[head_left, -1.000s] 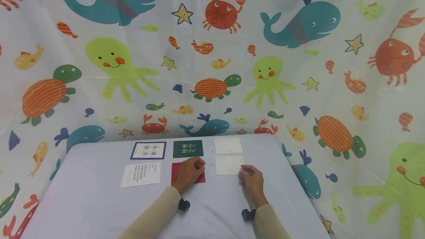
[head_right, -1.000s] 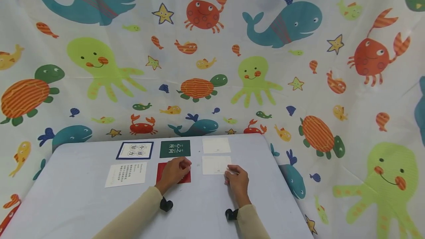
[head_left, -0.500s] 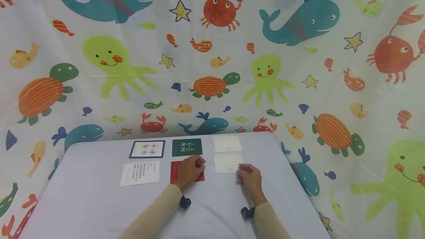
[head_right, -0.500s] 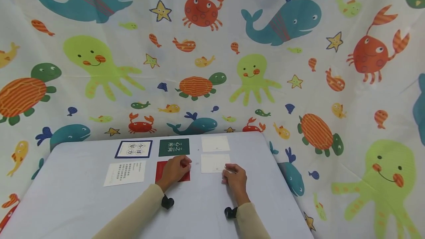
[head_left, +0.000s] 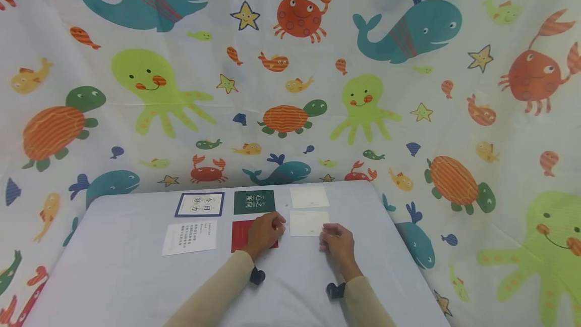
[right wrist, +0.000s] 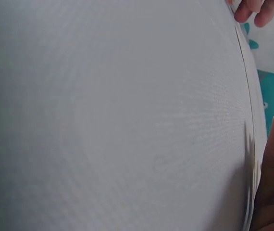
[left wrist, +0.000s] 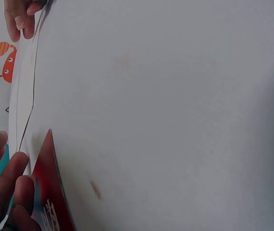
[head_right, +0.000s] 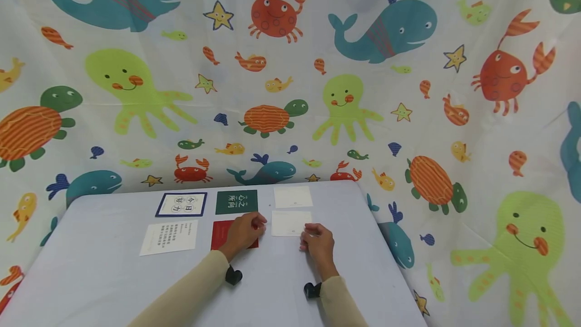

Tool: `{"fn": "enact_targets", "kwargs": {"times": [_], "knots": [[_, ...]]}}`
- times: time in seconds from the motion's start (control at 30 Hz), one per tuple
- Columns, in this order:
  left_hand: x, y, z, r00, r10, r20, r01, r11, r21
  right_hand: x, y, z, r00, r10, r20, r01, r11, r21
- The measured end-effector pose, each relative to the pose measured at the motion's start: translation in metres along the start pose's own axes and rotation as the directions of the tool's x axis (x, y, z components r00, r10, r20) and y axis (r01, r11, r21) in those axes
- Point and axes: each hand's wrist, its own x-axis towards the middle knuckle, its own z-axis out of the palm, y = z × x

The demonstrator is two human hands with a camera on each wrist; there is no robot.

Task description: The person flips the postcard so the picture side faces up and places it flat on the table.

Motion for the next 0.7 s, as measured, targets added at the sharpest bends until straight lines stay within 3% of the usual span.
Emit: {"fn": "enact_targets", "kwargs": {"times": [0.37, 0.7], "knots": [[0.004, 0.002, 0.004, 1.0, -0.009, -0.002, 0.009, 1.0, -0.012, 0.004, -0.009, -0.006, 0.998, 0.009, -0.06, -0.011, 0.999, -0.031], [0.004, 0.01, 0.004, 0.999, -0.031, 0.009, 0.032, 0.998, -0.045, 0.004, -0.012, -0.006, 0.999, 0.006, -0.054, -0.006, 1.0, -0.002]]}}
